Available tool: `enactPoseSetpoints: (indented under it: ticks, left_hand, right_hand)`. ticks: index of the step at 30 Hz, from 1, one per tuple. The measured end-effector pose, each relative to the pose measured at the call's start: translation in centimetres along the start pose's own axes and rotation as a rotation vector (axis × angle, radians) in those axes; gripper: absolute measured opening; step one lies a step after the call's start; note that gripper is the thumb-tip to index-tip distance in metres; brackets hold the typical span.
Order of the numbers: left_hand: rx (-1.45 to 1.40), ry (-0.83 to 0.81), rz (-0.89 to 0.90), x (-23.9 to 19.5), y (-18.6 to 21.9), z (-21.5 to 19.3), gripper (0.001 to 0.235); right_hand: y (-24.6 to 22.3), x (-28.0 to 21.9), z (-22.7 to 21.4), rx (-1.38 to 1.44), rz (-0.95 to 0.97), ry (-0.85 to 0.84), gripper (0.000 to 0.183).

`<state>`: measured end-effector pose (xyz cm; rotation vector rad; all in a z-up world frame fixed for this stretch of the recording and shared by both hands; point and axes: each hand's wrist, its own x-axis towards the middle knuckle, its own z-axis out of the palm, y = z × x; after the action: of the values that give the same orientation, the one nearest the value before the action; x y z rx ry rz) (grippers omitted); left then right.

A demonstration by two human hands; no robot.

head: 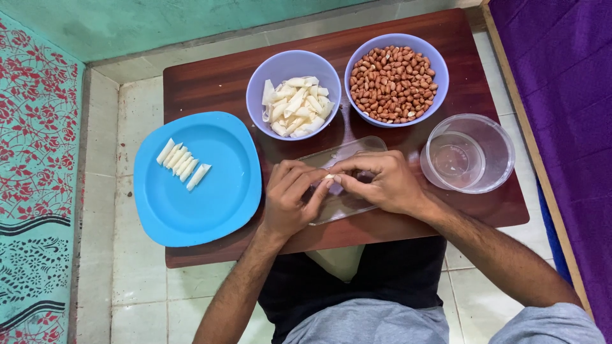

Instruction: The person wraps individual peanuts in thin white sheets, folding the sheets around each nut and placing the wrapped items onto a blue plate. The person repeats this process multiple times, handling peanuts and sheets by hand.

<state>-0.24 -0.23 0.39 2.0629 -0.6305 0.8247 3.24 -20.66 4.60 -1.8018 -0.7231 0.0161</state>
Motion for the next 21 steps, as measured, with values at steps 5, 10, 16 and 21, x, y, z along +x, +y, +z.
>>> enactPoseSetpoints:
  ticks: [5,10,16,21]
  left_hand:
    - [-0.195,0.027,-0.156,0.6,0.5,-0.4,0.01]
    - [-0.316,0.025,-0.312,0.6,0.4,-0.8,0.01]
    - [-0.431,0.011,-0.425,0.3,0.2,-0.8,0.009]
    - [-0.403,0.02,-0.363,0.7,0.8,-0.8,0.016]
  right_hand:
    - [0.1,0.4,0.2,0.039,-0.014,0.014,0.015]
    - [0.2,0.7,0.6,0.08,-0.062,0.039,0.015]
    - [0.6,0.7,0.7,0.099,-0.106,0.022,0.015]
    - [0.6,0.5,0.6,0.109,-0.108,0.067,0.012]
